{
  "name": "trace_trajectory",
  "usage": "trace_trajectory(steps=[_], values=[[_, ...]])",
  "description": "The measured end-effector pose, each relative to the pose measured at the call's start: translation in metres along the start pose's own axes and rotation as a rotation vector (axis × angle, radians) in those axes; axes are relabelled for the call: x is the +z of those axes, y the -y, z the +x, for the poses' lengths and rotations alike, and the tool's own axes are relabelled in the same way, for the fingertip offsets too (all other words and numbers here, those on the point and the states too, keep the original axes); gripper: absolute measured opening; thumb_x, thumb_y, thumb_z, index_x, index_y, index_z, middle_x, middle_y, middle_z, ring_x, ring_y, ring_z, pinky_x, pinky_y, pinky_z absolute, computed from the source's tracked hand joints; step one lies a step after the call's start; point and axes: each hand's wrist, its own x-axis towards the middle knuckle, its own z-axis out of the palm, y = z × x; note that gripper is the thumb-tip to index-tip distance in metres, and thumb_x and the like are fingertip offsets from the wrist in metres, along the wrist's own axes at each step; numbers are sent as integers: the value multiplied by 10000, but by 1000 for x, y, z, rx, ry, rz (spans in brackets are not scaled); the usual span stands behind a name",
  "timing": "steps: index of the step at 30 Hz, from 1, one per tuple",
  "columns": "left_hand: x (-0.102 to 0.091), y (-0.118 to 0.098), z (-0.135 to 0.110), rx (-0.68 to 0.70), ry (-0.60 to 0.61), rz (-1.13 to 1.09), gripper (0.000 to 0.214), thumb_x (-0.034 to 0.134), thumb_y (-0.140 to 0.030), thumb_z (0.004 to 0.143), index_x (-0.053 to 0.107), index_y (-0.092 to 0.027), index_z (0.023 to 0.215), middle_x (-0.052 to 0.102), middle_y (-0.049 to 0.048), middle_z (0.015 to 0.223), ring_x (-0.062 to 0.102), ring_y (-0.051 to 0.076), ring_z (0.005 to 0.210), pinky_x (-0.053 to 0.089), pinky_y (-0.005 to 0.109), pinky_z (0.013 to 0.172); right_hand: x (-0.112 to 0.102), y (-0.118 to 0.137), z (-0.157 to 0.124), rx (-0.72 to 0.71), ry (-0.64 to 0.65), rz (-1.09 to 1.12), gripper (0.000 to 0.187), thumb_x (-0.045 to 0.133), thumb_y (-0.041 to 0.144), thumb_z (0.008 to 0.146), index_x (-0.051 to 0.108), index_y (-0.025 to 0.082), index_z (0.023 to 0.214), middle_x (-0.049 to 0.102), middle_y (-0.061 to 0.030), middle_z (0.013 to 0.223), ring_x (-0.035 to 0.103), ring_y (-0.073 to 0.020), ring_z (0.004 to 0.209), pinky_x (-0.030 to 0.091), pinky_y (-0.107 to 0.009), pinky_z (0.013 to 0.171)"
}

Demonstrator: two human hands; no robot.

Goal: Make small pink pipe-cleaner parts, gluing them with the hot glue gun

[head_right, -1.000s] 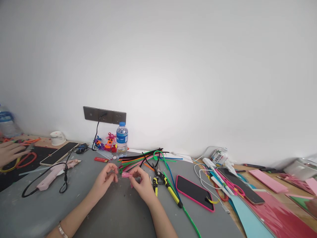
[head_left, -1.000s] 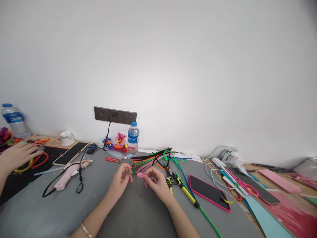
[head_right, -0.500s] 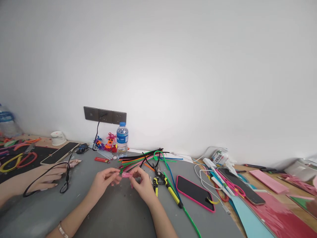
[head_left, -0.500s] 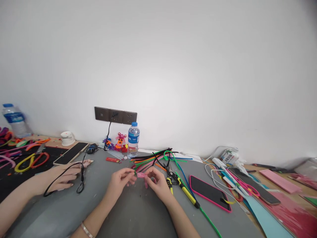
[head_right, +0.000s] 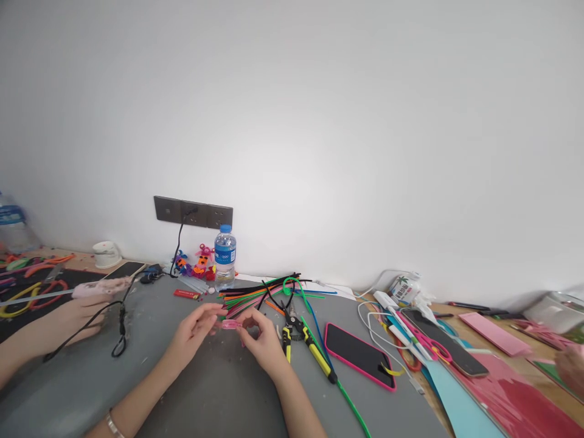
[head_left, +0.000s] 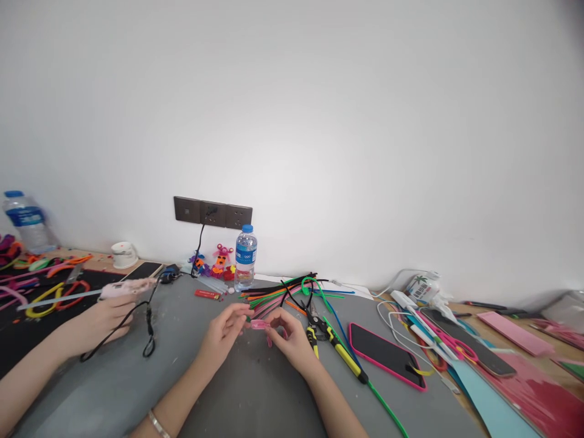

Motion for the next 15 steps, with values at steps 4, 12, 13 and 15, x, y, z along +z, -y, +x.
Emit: trace_trajectory(steps=[4, 12, 13, 15], values=[[4, -4, -1, 89, 91, 156, 260, 635, -321, 815, 669, -183, 1033, 747, 80, 940, 701, 229, 854, 544, 266, 664, 1, 2, 0, 17, 20, 25, 101, 628, 290, 864, 622, 195, 829, 582, 0, 751, 534, -131, 607, 449, -238, 568], [5, 0, 0, 132, 45, 228, 155, 620, -230, 799, 690, -186, 930, 707, 46, 857, 670, 185, 751, 502, 228, 584, 1, 4, 0, 31, 32, -29, 76, 650, 267, 850, 644, 195, 826, 608, -6, 761, 553, -140, 639, 456, -242, 587], [4, -1, 1, 138, 43, 214, 141, 625, -225, 794, 686, -185, 915, 697, 44, 854, 669, 185, 755, 502, 224, 581, 1, 4, 0, 32, 32, -26, 75, 650, 265, 849, 645, 195, 824, 607, -6, 760, 554, -141, 641, 457, -242, 586], [4, -2, 2, 151, 41, 190, 117, 638, -216, 786, 679, -184, 890, 681, 40, 847, 664, 179, 749, 500, 219, 576, 1, 4, -1, 32, 33, -17, 70, 651, 262, 848, 647, 196, 826, 608, -7, 765, 556, -142, 644, 460, -243, 584]])
